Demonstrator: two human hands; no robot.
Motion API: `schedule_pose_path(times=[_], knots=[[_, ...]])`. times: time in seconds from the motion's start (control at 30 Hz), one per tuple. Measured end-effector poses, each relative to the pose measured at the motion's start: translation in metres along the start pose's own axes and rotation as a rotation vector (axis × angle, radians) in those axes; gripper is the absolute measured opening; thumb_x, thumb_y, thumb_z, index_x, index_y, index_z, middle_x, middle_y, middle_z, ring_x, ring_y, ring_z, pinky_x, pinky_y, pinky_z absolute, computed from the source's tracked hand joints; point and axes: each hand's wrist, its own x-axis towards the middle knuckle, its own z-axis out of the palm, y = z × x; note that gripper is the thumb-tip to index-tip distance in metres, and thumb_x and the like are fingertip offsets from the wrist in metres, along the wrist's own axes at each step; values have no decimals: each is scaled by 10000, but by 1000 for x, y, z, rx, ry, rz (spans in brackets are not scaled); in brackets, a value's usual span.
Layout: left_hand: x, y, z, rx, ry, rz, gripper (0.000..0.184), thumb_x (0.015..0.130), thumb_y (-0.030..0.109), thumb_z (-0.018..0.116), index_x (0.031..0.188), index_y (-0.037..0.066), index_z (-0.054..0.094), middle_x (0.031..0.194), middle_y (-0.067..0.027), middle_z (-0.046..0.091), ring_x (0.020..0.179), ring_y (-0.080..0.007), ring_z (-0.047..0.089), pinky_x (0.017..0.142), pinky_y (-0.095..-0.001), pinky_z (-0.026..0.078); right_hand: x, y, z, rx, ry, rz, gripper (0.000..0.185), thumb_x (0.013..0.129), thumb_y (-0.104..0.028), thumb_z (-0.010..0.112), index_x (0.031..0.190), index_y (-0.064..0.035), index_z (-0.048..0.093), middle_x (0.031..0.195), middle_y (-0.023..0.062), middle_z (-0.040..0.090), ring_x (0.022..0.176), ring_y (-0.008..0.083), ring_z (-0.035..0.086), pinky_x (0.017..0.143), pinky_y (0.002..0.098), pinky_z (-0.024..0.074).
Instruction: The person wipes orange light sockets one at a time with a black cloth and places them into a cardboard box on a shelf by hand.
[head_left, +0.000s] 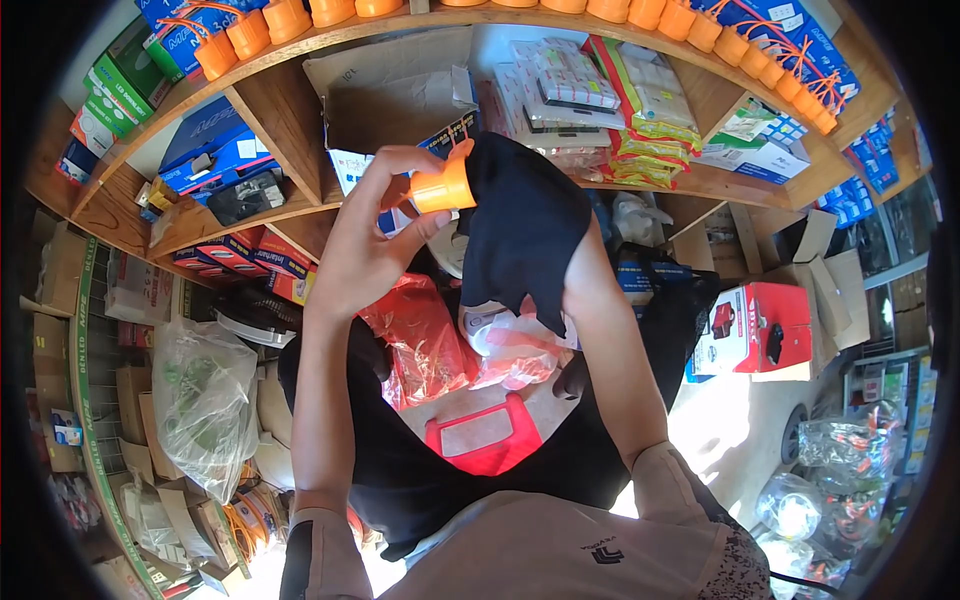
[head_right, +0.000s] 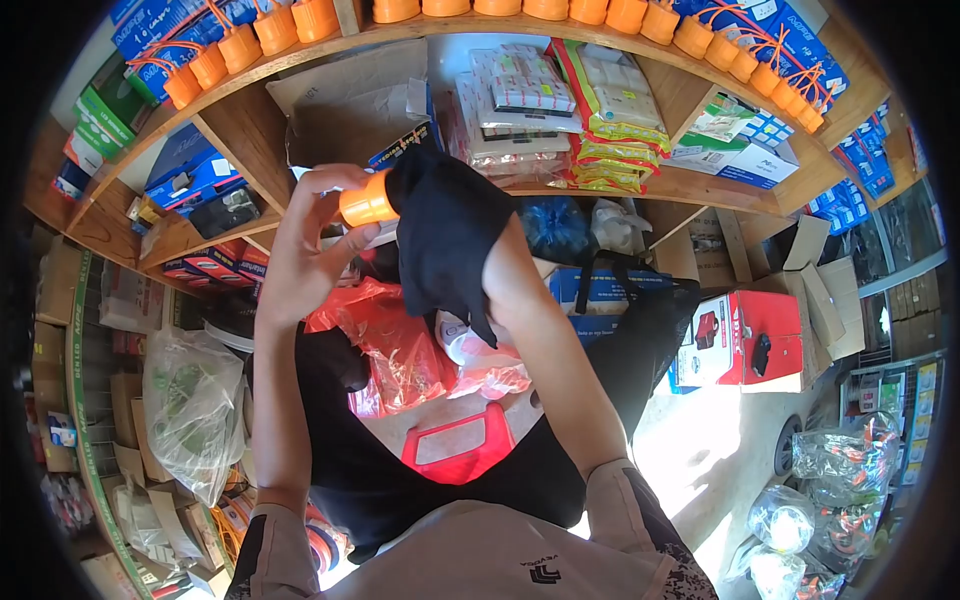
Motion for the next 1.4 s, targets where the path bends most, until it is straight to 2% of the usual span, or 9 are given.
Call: schedule_pose_path(times=[0.13, 0.27, 0.3, 0.57, 1.0, 1.03, 1.2, 1.33, 1.4], knots=[[2, -1, -1, -83, 131, 45, 456, 850, -124, 732, 1212, 64, 529, 1268, -108, 587, 1151, -195, 612, 1000, -352, 497, 3, -6, -11, -51, -11, -22, 432, 889, -58, 703, 1288, 46, 575, 1114, 81, 682, 900, 150, 675, 762, 277, 557], [-4, 3, -19, -683, 62, -144, 424, 925, 109, 739, 1271, 34, 504, 1195, -174, 633, 979, -284, 694, 839, -377, 547, 4, -13, -22, -119, -17, -55, 459, 878, -66, 718, 1297, 44, 567, 1127, 83, 677, 934, 151, 666, 785, 282, 549], [-4, 4, -15, -669, 74, -102, 485, 961, 312, 685, 1297, 20, 492, 1149, -204, 648, 863, -314, 701, 769, -386, 549, -6, -10, -19, -132, -17, -63, 466, 875, -68, 722, 1299, 44, 565, 1130, 84, 676, 942, 151, 664, 791, 283, 547], [-13, -7, -15, -974, -56, -157, 703, 969, 574, 573, 1233, -75, 524, 1000, -208, 649, 771, -294, 690, 642, -381, 564, -13, -3, -26, -228, -50, -99, 522, 853, -83, 752, 1317, 40, 548, 1157, 88, 666, 1010, 153, 646, 837, 293, 531], [-8, 5, 2, -863, 40, -283, 642, 1022, 558, 479, 1159, -60, 583, 965, -132, 654, 722, -187, 667, 598, -294, 540, -46, 10, -25, -433, -59, -165, 615, 817, -108, 802, 1345, 33, 520, 1200, 94, 650, 1120, 156, 618, 912, 309, 505], [-7, 4, 4, -861, 40, -295, 618, 1028, 544, 471, 1140, -52, 589, 932, -116, 650, 691, -168, 644, 577, -280, 513, -37, -17, -1, -832, -78, -647, 604, 776, -130, 826, 1313, -12, 576, 1161, 103, 680, 1039, 250, 669, 861, 368, 537], [-5, 5, -6, -765, -9, -398, 431, 1051, 436, 528, 1036, 15, 618, 751, -43, 607, 575, -94, 518, 511, -232, 387, -15, -31, 34, -1053, -170, -746, 419, 756, -106, 781, 1161, -86, 678, 1021, 126, 692, 880, 388, 652, 739, 459, 551], [-2, 12, 7, -343, 177, -247, 308, 1033, 295, 629, 1187, 30, 651, 1049, -51, 680, 898, -116, 634, 782, -264, 515, -4, -2, 17, -922, -11, -635, 442, 803, -129, 755, 1229, -63, 657, 1089, 150, 701, 960, 344, 698, 793, 409, 563], [-4, 15, 4, -271, 142, -156, 327, 956, 166, 731, 1237, 36, 629, 1186, -65, 664, 1141, -177, 616, 1025, -333, 459, -1, 1, 8, -716, -30, -493, 480, 803, -141, 768, 1255, -47, 641, 1117, 160, 704, 991, 306, 714, 848, 371, 554]])
